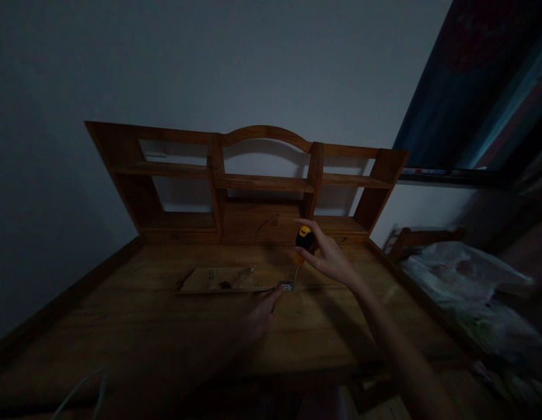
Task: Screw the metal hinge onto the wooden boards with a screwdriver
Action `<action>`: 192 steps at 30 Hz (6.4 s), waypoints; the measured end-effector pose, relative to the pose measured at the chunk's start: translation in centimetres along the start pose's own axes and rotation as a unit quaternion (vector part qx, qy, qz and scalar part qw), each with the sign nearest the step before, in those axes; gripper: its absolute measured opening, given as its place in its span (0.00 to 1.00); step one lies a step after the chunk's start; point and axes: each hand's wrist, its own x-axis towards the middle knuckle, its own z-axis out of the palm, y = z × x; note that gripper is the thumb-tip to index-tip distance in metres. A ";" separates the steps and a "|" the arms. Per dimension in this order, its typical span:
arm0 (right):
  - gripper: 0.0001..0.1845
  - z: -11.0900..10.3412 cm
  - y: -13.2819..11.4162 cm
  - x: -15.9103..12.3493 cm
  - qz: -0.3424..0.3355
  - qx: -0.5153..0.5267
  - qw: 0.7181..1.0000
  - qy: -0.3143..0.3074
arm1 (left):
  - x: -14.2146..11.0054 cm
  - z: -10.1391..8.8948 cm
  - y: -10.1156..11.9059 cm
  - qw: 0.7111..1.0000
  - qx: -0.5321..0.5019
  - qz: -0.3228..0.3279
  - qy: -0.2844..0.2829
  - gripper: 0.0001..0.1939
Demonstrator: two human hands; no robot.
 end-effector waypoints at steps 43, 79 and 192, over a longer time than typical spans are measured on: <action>0.22 -0.6 -3.3 1.3 -0.050 -0.306 0.949 -0.062 | -1.0 -3.7 2.1 0.965 -0.076 -0.100 -0.229 0.34; 0.16 0.1 -1.4 3.2 -0.167 -0.413 0.895 0.029 | 0.2 -4.7 1.0 0.957 -0.094 -0.116 -0.250 0.41; 0.14 -1.3 -2.3 3.7 -0.129 -0.296 0.941 -0.098 | 0.1 -4.8 1.1 0.959 -0.054 -0.103 -0.259 0.38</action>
